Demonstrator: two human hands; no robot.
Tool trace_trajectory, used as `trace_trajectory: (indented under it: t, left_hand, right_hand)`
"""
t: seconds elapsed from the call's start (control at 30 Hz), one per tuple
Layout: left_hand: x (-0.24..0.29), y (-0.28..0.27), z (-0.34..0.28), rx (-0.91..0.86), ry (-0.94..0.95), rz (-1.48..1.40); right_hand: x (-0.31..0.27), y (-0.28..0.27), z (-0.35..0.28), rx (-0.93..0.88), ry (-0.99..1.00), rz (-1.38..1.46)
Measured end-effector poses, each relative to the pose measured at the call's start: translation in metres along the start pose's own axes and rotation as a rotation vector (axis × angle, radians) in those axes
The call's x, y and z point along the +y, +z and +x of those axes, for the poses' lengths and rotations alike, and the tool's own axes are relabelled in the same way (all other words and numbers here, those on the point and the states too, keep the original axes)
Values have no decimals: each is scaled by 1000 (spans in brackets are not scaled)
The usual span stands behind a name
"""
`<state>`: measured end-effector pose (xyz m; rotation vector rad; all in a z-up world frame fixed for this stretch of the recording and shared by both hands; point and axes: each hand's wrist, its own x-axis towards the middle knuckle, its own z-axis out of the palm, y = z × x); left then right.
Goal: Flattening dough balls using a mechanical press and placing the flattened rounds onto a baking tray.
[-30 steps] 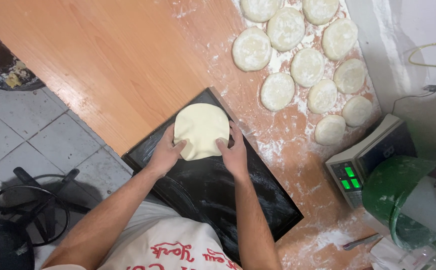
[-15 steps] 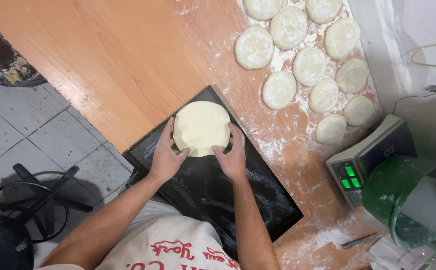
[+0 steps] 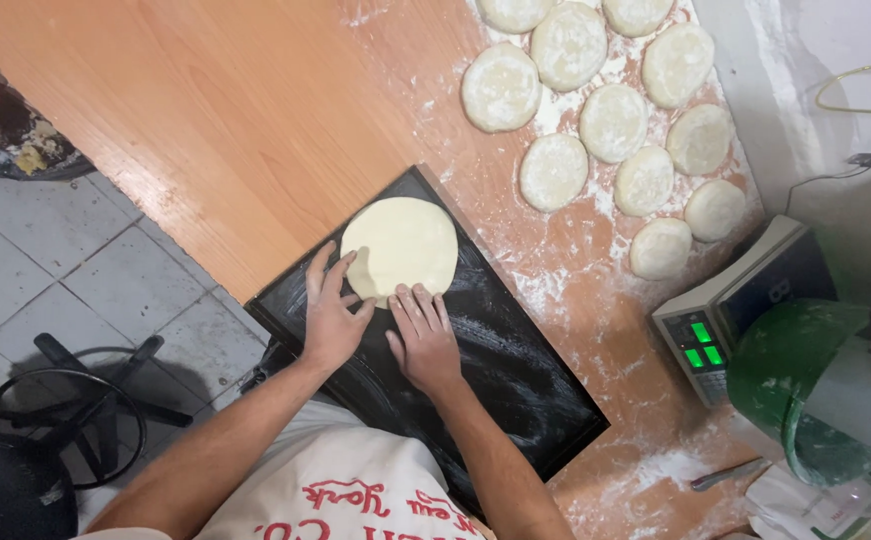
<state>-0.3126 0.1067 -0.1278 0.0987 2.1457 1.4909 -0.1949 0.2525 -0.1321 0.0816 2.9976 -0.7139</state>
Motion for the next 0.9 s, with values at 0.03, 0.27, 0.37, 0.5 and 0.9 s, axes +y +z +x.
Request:
trace_trajectory:
  t: [0.03, 0.27, 0.37, 0.5, 0.9]
  left_hand:
    - [0, 0, 1, 10, 1, 16]
    - [-4, -25, -10, 14, 412, 490]
    - [-9, -32, 2, -247, 624, 516]
    - [-2, -19, 20, -315, 808, 689]
    - [10, 29, 55, -424, 897, 830]
  right_hand:
    - [1, 1, -1, -25, -9, -7]
    - [-5, -14, 4, -76, -48, -23]
    - [-5, -13, 8, -126, -51, 12]
    - [13, -14, 2, -53, -43, -36]
    - [22, -35, 14, 97, 236, 2]
